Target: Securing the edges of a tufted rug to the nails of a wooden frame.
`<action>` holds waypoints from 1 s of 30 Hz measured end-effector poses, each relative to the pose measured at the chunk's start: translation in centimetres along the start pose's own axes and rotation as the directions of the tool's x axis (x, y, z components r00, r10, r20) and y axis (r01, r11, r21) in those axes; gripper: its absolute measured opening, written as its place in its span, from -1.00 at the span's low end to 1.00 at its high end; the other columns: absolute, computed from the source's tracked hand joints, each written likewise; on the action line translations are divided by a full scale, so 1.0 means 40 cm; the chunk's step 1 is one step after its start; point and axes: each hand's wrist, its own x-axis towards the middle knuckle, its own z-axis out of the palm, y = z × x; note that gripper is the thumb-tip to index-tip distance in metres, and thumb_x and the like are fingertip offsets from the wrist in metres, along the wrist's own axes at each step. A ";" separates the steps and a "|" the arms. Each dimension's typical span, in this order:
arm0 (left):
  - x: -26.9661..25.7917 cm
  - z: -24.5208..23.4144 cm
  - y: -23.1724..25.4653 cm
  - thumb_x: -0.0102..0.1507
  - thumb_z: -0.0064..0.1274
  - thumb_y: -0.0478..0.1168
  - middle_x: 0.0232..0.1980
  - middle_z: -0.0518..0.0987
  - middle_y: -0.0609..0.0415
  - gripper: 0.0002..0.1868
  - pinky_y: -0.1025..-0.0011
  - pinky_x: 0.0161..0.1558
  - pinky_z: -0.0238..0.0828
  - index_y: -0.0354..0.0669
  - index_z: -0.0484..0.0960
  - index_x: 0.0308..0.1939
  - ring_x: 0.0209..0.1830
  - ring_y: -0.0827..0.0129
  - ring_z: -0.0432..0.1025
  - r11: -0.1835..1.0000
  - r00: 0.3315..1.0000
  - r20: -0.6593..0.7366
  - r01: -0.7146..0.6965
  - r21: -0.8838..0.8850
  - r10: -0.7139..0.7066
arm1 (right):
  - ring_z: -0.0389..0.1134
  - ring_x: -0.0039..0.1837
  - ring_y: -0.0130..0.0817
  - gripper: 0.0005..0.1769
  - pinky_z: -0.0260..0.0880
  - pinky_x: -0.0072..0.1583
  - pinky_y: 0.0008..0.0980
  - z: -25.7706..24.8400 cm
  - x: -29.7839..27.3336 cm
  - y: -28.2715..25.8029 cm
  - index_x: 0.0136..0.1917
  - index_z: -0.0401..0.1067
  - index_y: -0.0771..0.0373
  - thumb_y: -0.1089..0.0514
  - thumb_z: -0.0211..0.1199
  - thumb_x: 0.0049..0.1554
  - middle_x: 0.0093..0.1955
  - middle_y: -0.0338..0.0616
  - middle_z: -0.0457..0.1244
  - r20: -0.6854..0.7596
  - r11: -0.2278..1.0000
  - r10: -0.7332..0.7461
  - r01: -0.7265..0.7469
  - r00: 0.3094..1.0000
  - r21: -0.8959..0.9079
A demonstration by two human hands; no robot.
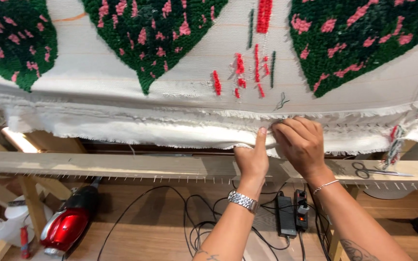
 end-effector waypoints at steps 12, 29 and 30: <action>-0.005 0.008 0.008 0.25 0.22 -0.19 -0.17 0.65 0.02 -0.72 0.40 -0.14 0.45 -0.39 0.62 -0.14 -0.24 0.42 0.48 0.999 0.998 -0.023 0.052 0.003 -0.052 | 0.35 0.17 -0.23 -0.80 0.19 0.20 -0.24 -0.017 0.009 0.000 0.03 0.54 0.17 0.21 0.42 0.11 0.05 -0.24 0.36 0.042 0.999 0.010 -0.008 0.999 -0.046; 0.013 -0.008 0.006 0.16 0.32 -0.23 -0.11 0.69 0.01 -0.64 0.43 -0.12 0.46 -0.44 0.67 -0.07 -0.20 0.44 0.52 0.976 0.996 -0.088 -0.033 -0.216 0.014 | 0.36 0.14 -0.28 -0.77 0.20 0.17 -0.28 -0.006 0.045 -0.029 0.03 0.57 0.16 0.12 0.44 0.09 0.03 -0.28 0.38 0.052 0.999 -0.036 0.037 0.998 -0.011; 0.016 -0.011 0.013 0.13 0.33 -0.25 -0.06 0.67 0.08 -0.60 0.46 -0.06 0.46 -0.35 0.61 -0.02 -0.13 0.48 0.52 0.961 0.992 -0.124 -0.051 -0.270 0.018 | 0.35 0.13 -0.28 -0.76 0.20 0.16 -0.27 -0.006 0.050 -0.033 0.02 0.57 0.16 0.11 0.45 0.08 0.03 -0.28 0.38 0.051 0.999 -0.042 0.041 0.998 0.006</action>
